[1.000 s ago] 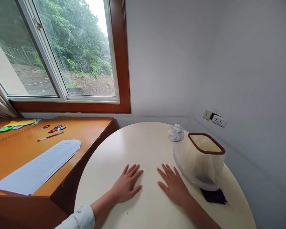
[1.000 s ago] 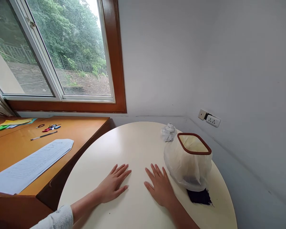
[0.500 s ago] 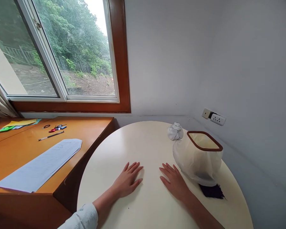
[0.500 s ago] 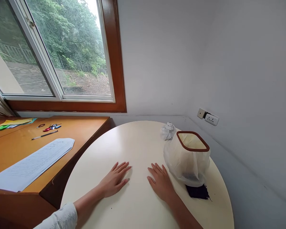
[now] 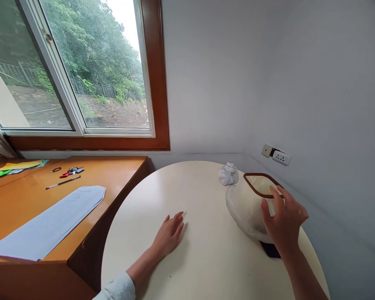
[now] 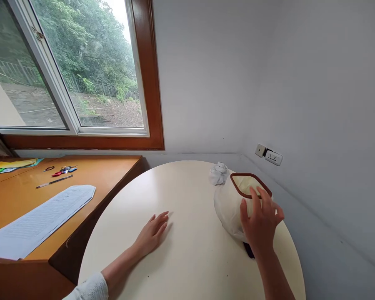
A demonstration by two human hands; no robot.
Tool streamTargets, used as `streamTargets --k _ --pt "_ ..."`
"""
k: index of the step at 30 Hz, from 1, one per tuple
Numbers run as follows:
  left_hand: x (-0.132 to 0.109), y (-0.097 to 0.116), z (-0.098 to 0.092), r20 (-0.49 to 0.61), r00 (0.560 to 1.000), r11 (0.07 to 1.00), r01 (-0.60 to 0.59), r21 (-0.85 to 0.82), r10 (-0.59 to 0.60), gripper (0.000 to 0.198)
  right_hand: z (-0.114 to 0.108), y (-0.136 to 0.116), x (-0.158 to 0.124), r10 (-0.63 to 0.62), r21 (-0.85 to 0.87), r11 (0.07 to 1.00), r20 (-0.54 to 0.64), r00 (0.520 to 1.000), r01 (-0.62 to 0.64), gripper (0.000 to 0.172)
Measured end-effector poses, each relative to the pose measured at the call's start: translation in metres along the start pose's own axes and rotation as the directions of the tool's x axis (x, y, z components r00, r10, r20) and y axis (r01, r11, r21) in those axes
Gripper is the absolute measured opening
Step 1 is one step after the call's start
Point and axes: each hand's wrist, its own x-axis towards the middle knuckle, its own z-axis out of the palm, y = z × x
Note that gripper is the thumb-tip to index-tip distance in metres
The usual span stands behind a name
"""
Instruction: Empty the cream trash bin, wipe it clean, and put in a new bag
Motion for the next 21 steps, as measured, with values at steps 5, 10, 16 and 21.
streamTargets --k 5,10,16,21 --pt "0.002 -0.001 0.008 -0.032 0.997 0.996 -0.064 0.065 0.066 0.040 0.012 0.024 -0.005 -0.008 -0.080 0.997 0.157 0.988 0.020 0.035" --pt "0.001 -0.004 0.010 -0.038 0.994 0.988 -0.098 0.117 0.104 0.038 0.018 0.027 -0.010 0.006 -0.088 0.996 0.186 0.983 0.011 0.033" --pt "0.000 -0.004 0.011 -0.033 0.993 0.986 -0.104 0.132 0.109 0.037 0.028 0.022 -0.006 0.002 -0.073 0.997 0.205 0.979 0.013 0.032" --pt "0.000 -0.005 0.011 -0.023 0.995 0.986 -0.098 0.136 0.102 0.036 0.039 0.018 -0.006 0.039 -0.042 0.999 0.207 0.977 -0.031 0.033"
